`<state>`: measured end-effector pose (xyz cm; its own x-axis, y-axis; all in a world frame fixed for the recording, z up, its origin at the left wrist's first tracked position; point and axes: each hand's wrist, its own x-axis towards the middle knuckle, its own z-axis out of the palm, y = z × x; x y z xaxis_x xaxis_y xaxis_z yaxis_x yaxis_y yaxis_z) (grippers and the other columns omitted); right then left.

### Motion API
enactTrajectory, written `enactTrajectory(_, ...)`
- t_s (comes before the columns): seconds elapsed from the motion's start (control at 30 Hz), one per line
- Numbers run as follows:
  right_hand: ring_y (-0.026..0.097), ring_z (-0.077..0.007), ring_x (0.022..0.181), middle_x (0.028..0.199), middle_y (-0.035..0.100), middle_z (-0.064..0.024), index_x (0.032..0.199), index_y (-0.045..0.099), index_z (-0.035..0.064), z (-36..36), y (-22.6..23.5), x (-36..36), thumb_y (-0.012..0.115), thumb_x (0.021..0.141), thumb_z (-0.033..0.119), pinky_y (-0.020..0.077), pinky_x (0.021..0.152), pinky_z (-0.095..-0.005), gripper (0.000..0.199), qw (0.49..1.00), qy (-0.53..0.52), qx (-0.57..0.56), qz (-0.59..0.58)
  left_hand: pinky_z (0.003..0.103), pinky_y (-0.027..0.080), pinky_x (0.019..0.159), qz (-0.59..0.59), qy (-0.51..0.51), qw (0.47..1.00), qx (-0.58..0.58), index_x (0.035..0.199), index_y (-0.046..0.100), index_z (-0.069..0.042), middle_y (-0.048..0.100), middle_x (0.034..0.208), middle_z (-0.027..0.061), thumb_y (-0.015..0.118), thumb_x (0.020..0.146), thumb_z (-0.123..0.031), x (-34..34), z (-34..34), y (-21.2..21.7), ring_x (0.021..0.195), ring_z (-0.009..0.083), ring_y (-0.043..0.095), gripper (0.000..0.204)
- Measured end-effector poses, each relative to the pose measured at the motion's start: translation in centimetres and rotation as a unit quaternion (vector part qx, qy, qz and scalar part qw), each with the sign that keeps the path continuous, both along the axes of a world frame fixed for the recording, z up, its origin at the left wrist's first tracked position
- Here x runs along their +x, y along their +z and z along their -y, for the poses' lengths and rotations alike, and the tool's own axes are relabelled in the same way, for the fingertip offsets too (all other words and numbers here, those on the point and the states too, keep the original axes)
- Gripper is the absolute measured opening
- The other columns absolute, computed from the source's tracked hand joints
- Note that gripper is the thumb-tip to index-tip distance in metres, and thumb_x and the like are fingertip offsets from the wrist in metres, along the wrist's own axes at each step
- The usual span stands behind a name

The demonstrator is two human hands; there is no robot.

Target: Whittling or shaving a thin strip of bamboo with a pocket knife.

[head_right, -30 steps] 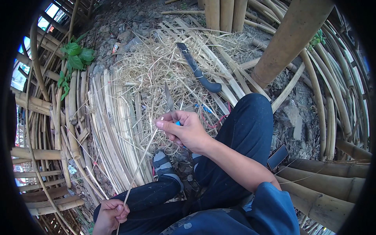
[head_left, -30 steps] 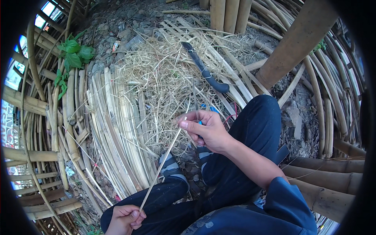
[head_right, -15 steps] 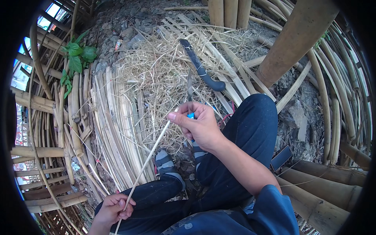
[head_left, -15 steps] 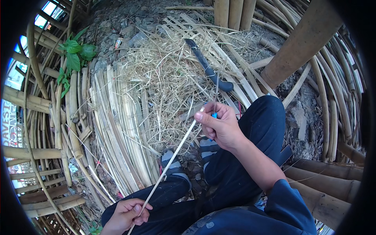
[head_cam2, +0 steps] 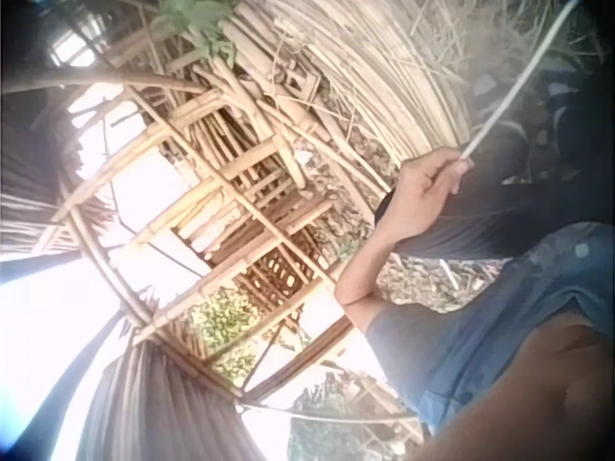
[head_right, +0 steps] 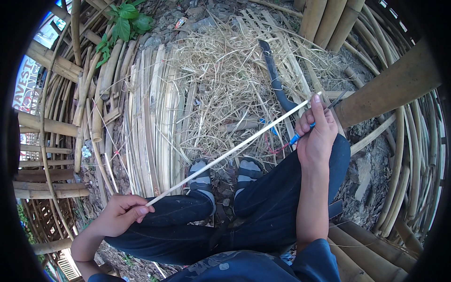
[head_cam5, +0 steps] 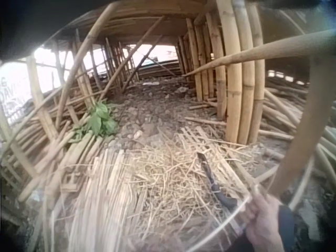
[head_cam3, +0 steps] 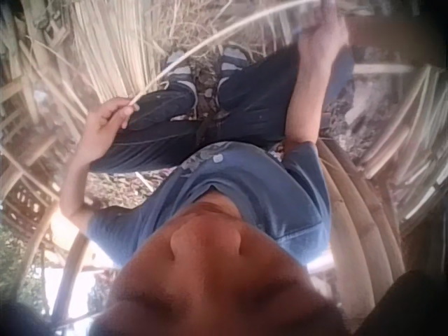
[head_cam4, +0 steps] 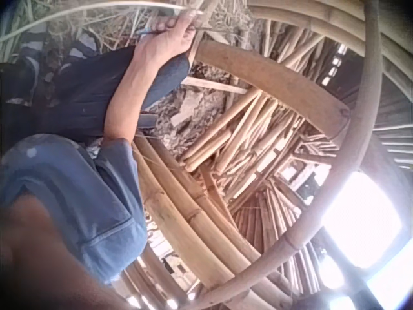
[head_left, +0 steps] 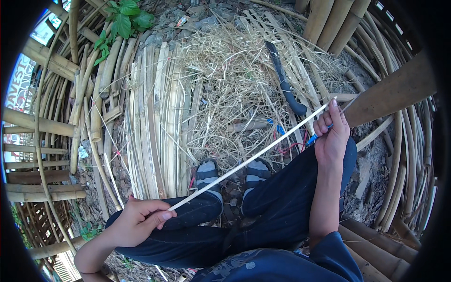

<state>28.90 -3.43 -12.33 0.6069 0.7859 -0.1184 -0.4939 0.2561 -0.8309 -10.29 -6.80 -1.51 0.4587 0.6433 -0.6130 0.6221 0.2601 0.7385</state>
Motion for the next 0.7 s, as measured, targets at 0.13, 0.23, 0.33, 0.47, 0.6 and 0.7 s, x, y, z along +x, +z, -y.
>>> enactTrajectory(0.13,0.047,-0.0101,0.061,0.073,0.048,-0.0029,0.095,0.05,0.0029,0.7,-0.2,-2.5,0.049,0.098,0.027,0.0396,0.054,-0.0248,0.024,0.996,0.084,-0.01,-0.036,0.019,0.034,0.048,-0.013,0.074,0.997,-0.037,0.097,0.063,0.002,0.05,0.062,-0.0006,0.051,0.097,-0.013,0.6,-1.1,-0.8,0.054,0.0045,0.043,0.02)
enactTrajectory(0.23,0.053,-0.0153,0.071,0.078,0.05,-0.0054,0.096,0.049,0.0035,1.3,-1.3,-5.9,0.042,0.1,0.027,0.0469,0.067,-0.03,0.025,0.985,0.173,0.008,-0.002,0.017,0.032,0.045,0.005,0.139,0.985,-0.1,0.101,0.062,0.001,0.049,0.064,-0.002,0.048,0.098,-0.015,1.2,-1.6,-2.0,0.052,0.0022,0.041,0.022)
enactTrajectory(0.33,0.048,-0.0116,0.06,0.073,0.049,-0.0042,0.097,0.049,0.0028,2.9,-1.7,-9.3,0.041,0.101,0.032,0.0423,0.055,-0.0257,0.031,0.94,0.339,-0.029,-0.004,0.017,0.034,0.048,0.071,0.174,0.974,-0.129,0.107,0.06,0.001,0.051,0.071,0.0001,0.046,0.099,-0.014,1.7,-1.3,-2.7,0.055,0.0026,0.042,0.022)
enactTrajectory(0.47,0.04,-0.0074,0.049,0.066,0.046,-0.0025,0.1,0.052,0.0001,4.6,-2.3,-12.5,0.049,0.098,0.03,0.0324,0.043,-0.0217,0.03,0.863,0.484,-0.118,-0.077,0.017,0.035,0.05,0.06,0.174,0.975,-0.126,0.109,0.059,0.001,0.053,0.073,0.001,0.046,0.099,-0.012,3.1,-1.7,-3.1,0.057,0.0031,0.043,0.021)
enactTrajectory(0.6,0.038,-0.0065,0.046,0.063,0.046,-0.001,0.105,0.055,-0.0012,3.9,-2.4,-14.5,0.058,0.094,0.025,0.031,0.041,-0.0219,0.029,0.886,0.422,-0.139,-0.132,0.018,0.035,0.053,0.062,0.1,0.984,-0.136,0.112,0.058,0.001,0.055,0.077,0.0024,0.044,0.099,-0.011,3.9,-1.3,-3.8,0.06,0.0036,0.041,0.022)
enactTrajectory(0.7,0.039,-0.006,0.043,0.059,0.05,-0.0015,0.094,0.055,0.0023,3.0,-2.7,-13.9,0.064,0.09,0.016,0.0296,0.039,-0.0212,0.017,0.919,0.349,-0.11,-0.148,0.018,0.038,0.054,0.058,0.056,0.987,-0.137,0.112,0.058,0.001,0.057,0.08,0.0028,0.046,0.099,-0.011,4.2,-1.3,-4.5,0.063,0.0039,0.045,0.022)
